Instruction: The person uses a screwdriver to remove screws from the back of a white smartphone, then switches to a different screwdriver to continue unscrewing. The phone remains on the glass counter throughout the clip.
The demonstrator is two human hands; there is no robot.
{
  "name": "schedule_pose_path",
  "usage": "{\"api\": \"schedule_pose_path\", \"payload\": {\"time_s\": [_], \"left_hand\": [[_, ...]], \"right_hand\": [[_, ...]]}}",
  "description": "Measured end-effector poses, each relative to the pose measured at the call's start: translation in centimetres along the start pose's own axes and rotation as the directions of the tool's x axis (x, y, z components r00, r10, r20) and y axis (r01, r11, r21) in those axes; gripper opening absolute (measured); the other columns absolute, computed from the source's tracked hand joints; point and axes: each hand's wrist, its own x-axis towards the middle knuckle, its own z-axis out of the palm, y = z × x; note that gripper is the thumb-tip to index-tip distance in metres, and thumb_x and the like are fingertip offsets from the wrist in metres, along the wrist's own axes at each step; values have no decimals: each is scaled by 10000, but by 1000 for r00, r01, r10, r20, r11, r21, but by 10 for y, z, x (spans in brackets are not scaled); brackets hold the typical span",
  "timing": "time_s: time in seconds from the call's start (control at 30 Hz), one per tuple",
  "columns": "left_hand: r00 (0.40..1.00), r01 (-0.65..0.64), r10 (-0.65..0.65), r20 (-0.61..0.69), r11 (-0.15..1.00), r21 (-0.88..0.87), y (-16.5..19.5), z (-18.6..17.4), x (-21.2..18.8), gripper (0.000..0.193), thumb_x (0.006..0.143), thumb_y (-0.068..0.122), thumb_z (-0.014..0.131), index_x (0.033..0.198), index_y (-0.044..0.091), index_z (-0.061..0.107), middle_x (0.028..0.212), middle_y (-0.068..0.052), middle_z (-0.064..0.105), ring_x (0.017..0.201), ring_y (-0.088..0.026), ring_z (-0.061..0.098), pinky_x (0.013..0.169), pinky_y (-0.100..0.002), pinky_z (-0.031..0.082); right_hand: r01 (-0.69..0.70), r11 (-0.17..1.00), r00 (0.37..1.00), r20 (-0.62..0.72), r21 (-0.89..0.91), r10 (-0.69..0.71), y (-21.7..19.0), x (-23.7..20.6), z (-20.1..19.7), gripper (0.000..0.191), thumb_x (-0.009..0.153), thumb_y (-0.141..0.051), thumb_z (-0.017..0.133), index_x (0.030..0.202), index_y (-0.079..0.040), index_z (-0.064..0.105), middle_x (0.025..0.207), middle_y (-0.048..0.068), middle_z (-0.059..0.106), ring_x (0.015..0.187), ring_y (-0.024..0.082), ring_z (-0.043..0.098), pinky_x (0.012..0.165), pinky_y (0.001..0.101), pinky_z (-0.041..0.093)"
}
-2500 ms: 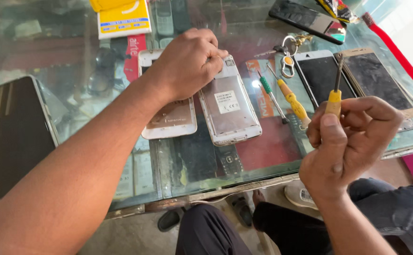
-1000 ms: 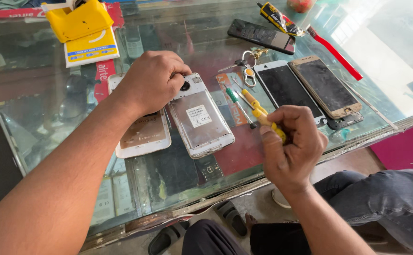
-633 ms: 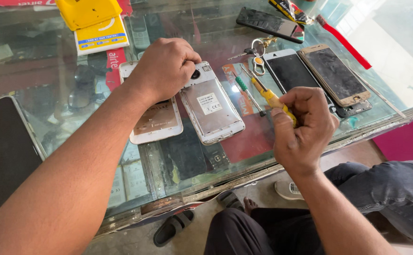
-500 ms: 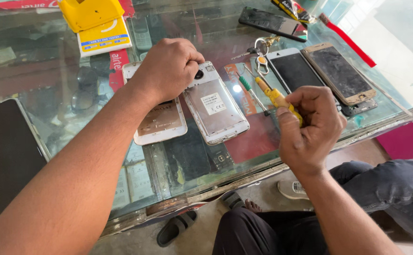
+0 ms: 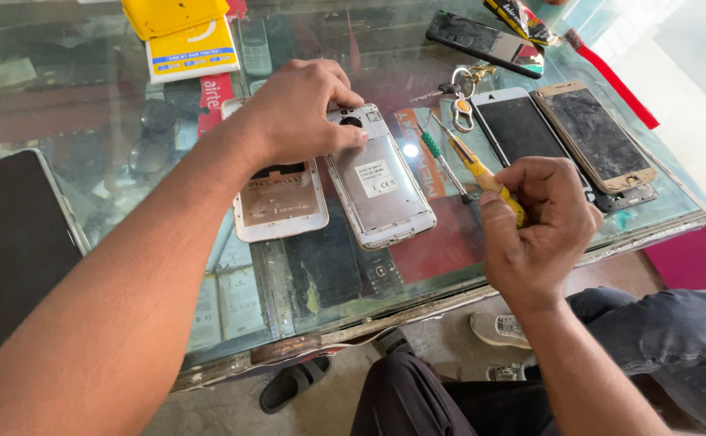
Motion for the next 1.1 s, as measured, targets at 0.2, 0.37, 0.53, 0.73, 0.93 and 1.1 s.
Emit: {"api": "schedule_pose_path", "payload": {"time_s": [0.2,0.37,0.53,0.73,0.93,1.1], "left_hand": [[998,5,-11,57,996,92,6,-7,0,690,651,488,914,1145,28,768,1171,-141,698,1067,-303,684,929,-391,532],[996,59,-64,55,995,82,9,-7,-1,685,648,484,913,1157,49,770,1169,-122,697,1109,-304,654,936,-399,518],[996,54,-59,63,995,81,9,-7,-1,693,655,487,915,1167,45,767,1202,-122,685,1142,-299,649,966,-395,514],[991,95,-104,86,990,105,10,-4,0,703,659,500,905,1188,62,757,1237,-107,670,1160,-288,642,975,-396,518],[992,90,-101,70,985,149,9,0,3,734,657,541,907,1197,67,754,1266,-105,656,1212,-282,611,1001,-405,505],[988,121,-133,79,983,138,8,1,3,757,638,550,908,1202,70,750,1269,-104,656,1231,-278,603,1004,-406,510]], "right_hand": [[-9,998,994,106,70,1,-7,8,-2,131,972,-11,660,1093,36,645,763,32,636,615,27,537,608,196,415],[-39,990,974,224,135,8,-25,20,-9,270,937,-34,704,1203,9,721,910,73,715,747,52,588,650,224,471],[-24,991,883,462,-132,83,-40,41,-43,291,882,-86,753,1167,-127,797,837,71,785,613,87,659,514,276,494],[180,955,677,734,-235,53,-57,70,-45,202,827,-265,775,1011,-207,834,874,29,815,638,177,743,585,354,562],[257,763,513,753,-593,411,-92,100,-36,261,820,-430,780,1048,-339,868,804,64,778,653,287,697,667,434,540],[393,582,412,702,-712,581,-115,112,-26,239,882,-423,719,1086,-366,830,738,72,754,695,261,705,729,407,535]]}}
